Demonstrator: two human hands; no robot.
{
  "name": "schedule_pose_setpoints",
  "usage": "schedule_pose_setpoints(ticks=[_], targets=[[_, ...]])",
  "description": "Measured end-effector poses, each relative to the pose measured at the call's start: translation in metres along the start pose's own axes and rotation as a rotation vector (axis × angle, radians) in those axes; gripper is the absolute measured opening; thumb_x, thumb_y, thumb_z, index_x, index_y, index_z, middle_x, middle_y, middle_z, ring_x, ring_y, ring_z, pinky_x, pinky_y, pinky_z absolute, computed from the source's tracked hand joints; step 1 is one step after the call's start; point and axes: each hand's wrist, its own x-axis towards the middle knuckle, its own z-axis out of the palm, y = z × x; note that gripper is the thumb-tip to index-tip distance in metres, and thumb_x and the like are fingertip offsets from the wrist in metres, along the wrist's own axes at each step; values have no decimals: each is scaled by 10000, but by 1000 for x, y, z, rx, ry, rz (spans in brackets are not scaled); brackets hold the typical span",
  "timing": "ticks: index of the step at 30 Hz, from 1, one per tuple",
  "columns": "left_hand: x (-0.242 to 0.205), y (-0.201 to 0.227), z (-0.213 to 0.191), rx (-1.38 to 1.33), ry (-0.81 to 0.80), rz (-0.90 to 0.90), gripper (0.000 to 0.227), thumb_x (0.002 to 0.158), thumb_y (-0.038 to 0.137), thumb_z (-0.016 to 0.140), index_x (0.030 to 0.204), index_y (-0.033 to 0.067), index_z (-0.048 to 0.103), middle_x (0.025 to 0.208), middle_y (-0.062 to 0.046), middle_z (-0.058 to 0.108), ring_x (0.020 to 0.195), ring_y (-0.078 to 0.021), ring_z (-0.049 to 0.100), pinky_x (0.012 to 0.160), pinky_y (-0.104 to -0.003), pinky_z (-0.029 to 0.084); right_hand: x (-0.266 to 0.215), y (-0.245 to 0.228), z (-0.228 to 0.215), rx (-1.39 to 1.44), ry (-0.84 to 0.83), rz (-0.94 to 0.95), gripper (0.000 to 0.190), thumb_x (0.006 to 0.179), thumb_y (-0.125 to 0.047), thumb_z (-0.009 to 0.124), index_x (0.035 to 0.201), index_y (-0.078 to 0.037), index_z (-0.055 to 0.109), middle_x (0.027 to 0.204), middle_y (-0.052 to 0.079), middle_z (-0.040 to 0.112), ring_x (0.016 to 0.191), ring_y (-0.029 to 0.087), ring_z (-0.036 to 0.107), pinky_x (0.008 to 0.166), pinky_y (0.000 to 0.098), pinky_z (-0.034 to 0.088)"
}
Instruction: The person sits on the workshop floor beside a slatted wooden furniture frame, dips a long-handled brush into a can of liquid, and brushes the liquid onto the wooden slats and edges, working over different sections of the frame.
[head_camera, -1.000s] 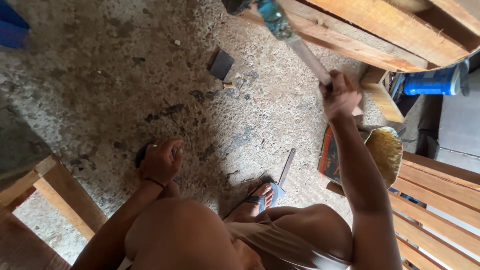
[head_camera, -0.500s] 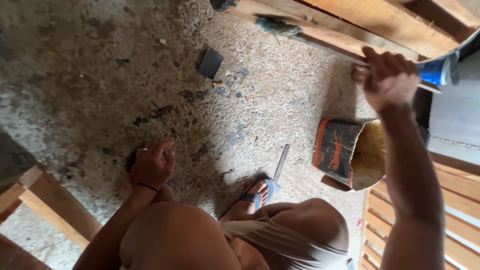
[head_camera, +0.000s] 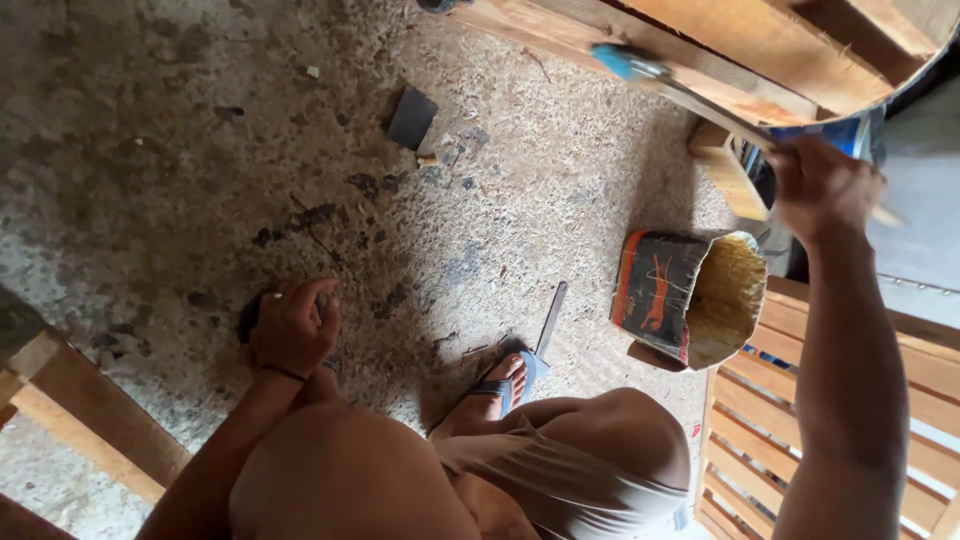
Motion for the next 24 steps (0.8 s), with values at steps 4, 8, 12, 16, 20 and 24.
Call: schedule_pose_setpoints(ticks=[4, 8, 12, 16, 20, 24], targets=[[4, -4, 2, -14, -41, -20, 230, 930, 227, 666, 1142, 145, 702, 1017, -66, 707, 919, -312, 671, 920, -468, 497, -10, 3, 10, 87, 34, 137, 218, 1157, -330, 686, 984, -213, 748, 834, -9, 732, 673, 176, 660, 681, 393, 515], [-5, -14, 12, 32, -46, 73, 242, 966, 240, 649, 1169, 119, 702, 1041, -82, 714, 796, -292, 644, 882, -487, 484, 30, -74, 0, 157, 145, 64, 134, 1109, -281, 721, 1046, -186, 791, 926, 34, 755, 691, 205, 680, 567, 342, 522], [1, -6, 4, 45, -71, 22, 220, 997, 253, 628, 1166, 137, 707, 1036, -70, 716, 816, -295, 648, 821, -465, 486, 50, -93, 14, 228, -147, 284, 217, 1107, -227, 577, 1104, -144, 777, 741, 72, 728, 464, 229, 606, 399, 366, 477], [1, -3, 1, -7, -48, -34, 247, 968, 251, 631, 1176, 147, 714, 967, -59, 693, 749, -276, 623, 859, -471, 492, 33, -40, 39, 658, 21, 188, 193, 1136, -202, 626, 1061, -83, 758, 854, 40, 745, 682, 145, 708, 595, 325, 559], [4, 4, -3, -18, -1, 60, 224, 947, 247, 643, 1142, 150, 694, 1011, -52, 698, 840, -282, 647, 836, -457, 476, 42, -42, 20, 643, -16, 121, 228, 1124, -186, 618, 982, -75, 758, 766, 30, 712, 704, 151, 704, 649, 350, 563], [6, 4, -4, 65, -122, -44, 205, 947, 248, 670, 1129, 172, 724, 875, -31, 672, 814, -281, 640, 858, -461, 486, 80, -81, 9, 531, -25, 139, 202, 1152, -227, 660, 1043, -123, 795, 781, 24, 733, 610, 159, 679, 538, 364, 515]])
